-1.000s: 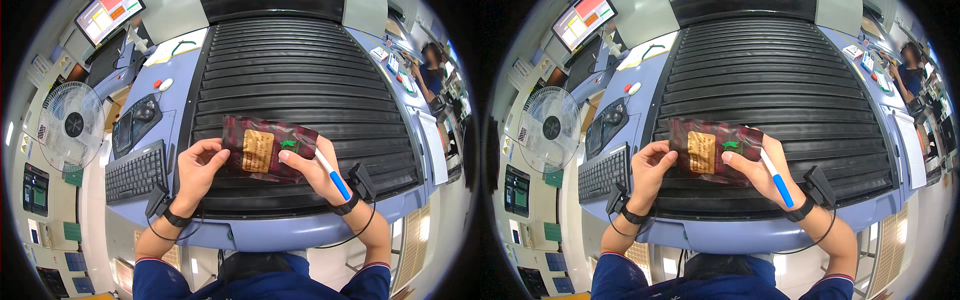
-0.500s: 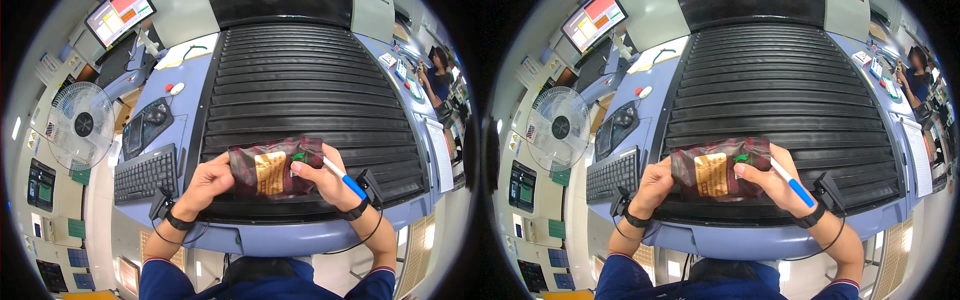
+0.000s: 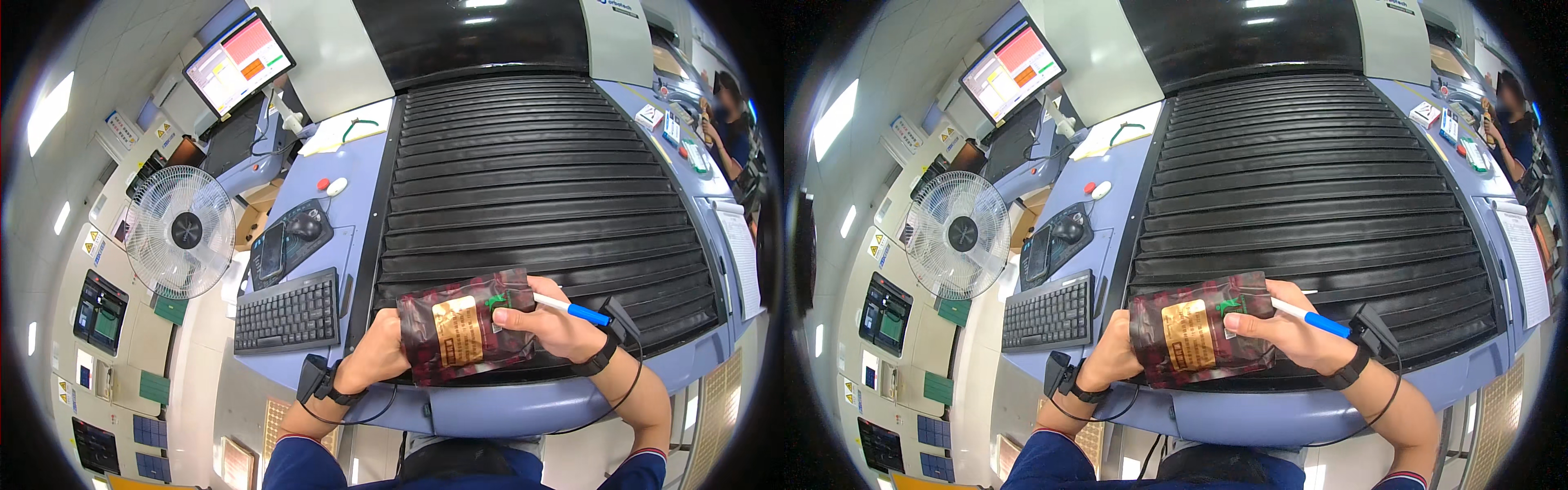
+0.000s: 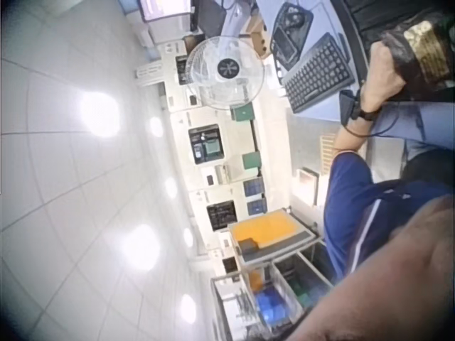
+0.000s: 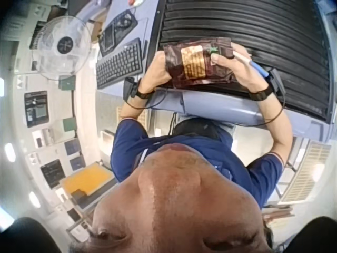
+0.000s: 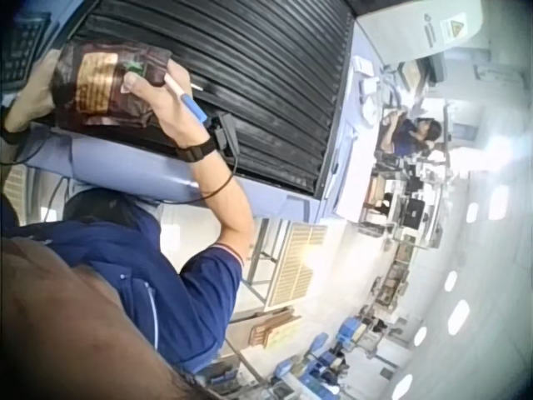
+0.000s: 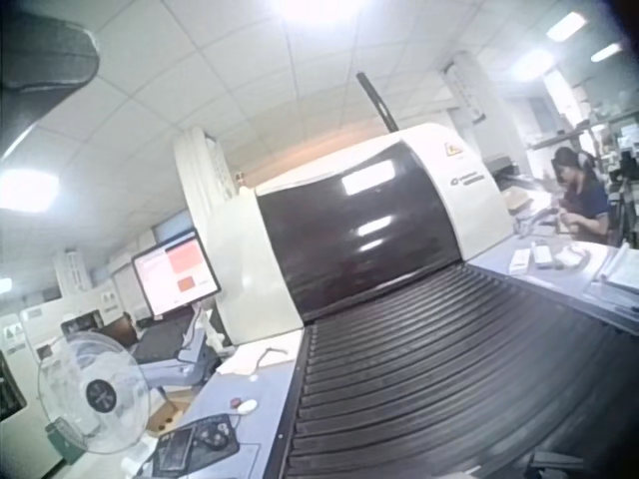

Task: Inspecting and marking defects on a large sheet of printed circuit boards using a marking pen.

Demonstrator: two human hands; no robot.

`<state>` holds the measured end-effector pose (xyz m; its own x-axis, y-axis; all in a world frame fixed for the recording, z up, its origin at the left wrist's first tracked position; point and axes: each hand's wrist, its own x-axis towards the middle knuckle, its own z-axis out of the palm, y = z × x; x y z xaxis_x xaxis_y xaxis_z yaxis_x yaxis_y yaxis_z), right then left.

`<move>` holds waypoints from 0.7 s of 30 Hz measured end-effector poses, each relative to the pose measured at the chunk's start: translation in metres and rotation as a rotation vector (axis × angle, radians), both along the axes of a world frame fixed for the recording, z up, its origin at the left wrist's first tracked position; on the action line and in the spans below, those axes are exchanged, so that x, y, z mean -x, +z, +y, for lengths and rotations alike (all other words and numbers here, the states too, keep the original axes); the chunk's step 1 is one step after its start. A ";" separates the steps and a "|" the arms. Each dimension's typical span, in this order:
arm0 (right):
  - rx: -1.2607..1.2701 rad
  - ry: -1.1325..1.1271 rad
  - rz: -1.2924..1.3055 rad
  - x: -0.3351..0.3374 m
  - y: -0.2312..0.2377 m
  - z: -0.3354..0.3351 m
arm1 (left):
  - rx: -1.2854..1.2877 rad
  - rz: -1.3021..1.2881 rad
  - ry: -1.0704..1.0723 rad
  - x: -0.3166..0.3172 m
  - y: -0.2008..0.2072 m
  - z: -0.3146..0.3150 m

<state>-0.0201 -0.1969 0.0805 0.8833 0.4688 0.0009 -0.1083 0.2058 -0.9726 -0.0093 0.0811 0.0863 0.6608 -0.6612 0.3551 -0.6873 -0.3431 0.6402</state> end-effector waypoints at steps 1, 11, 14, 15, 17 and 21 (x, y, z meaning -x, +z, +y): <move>-0.006 0.002 0.000 -0.001 -0.003 0.000 | 0.012 -0.008 -0.002 0.000 -0.001 -0.001; -0.122 0.018 -0.058 -0.004 -0.004 -0.005 | 0.125 0.048 0.224 0.013 0.019 -0.009; -0.176 0.037 -0.001 -0.013 0.001 -0.023 | 0.306 0.037 0.337 0.017 0.024 0.007; -0.192 0.026 0.027 -0.014 0.002 -0.031 | 0.386 0.055 0.337 0.018 0.023 0.010; -0.242 0.043 0.099 -0.022 -0.003 -0.041 | 0.516 0.049 0.377 0.037 0.038 0.018; -0.375 0.081 0.071 -0.021 -0.002 -0.034 | 0.671 0.086 -0.197 0.075 0.069 0.025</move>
<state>0.0009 -0.2308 0.0785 0.8475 0.5158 0.1253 -0.2033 0.5334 -0.8210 -0.0847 0.1061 0.1550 0.5956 -0.4279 0.6798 -0.6336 0.2701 0.7250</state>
